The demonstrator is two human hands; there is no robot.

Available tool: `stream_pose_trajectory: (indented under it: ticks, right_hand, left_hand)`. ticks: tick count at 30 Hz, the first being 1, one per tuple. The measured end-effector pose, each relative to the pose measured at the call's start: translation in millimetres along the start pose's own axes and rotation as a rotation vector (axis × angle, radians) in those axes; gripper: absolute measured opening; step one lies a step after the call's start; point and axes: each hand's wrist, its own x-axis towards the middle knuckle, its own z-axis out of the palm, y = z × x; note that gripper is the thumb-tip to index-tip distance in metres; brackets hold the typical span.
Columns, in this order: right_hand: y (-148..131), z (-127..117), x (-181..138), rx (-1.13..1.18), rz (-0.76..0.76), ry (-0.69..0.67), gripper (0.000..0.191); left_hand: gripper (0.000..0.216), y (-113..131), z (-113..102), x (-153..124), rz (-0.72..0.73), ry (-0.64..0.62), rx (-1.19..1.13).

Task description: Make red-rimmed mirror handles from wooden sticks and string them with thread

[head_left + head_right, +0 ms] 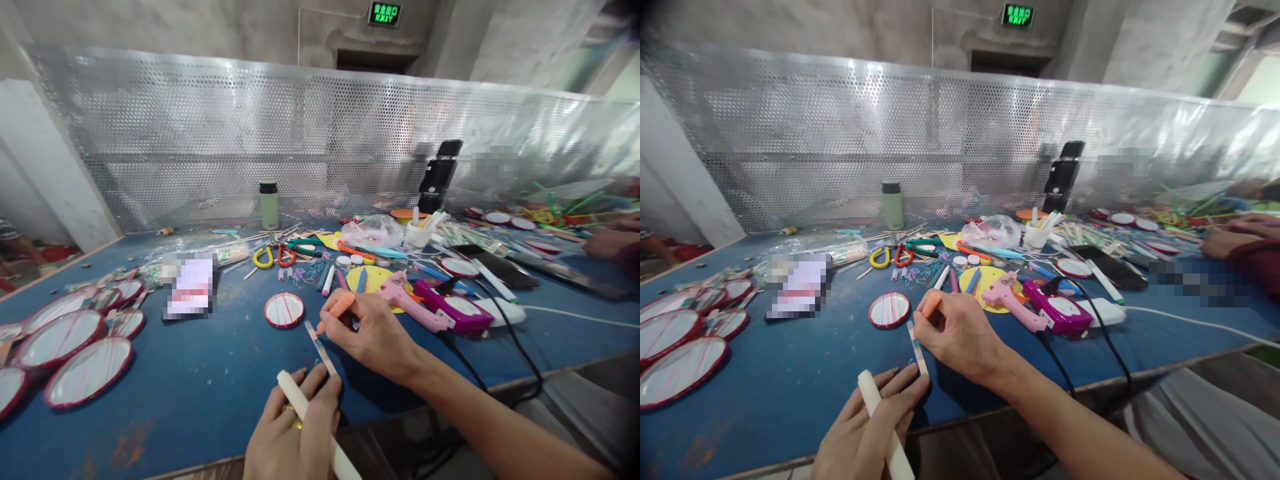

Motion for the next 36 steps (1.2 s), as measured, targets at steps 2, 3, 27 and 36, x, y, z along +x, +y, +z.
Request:
stream_pose_trajectory:
  ticks: [2, 3, 27, 36]
  right_hand:
    - [0.0, 0.1, 0.2, -0.007, 0.003, 0.002, 0.016]
    - [0.1, 0.2, 0.3, -0.009, 0.004, -0.003, 0.016]
    - [-0.6, -0.6, 2.3, -0.007, 0.035, -0.018, 0.017]
    - [-0.5, -1.1, 3.1, -0.027, 0.047, -0.012, 0.018]
  left_hand:
    - [0.031, 2.3, -0.6, 0.0, -0.047, -0.013, -0.002]
    - [0.030, 3.6, -1.0, 0.0, -0.069, -0.016, -0.008]
    - [0.031, 7.5, 0.2, 0.6, -0.103, 0.017, -0.036]
    - [0.033, 8.4, 6.8, -2.1, -0.135, 0.043, -0.059]
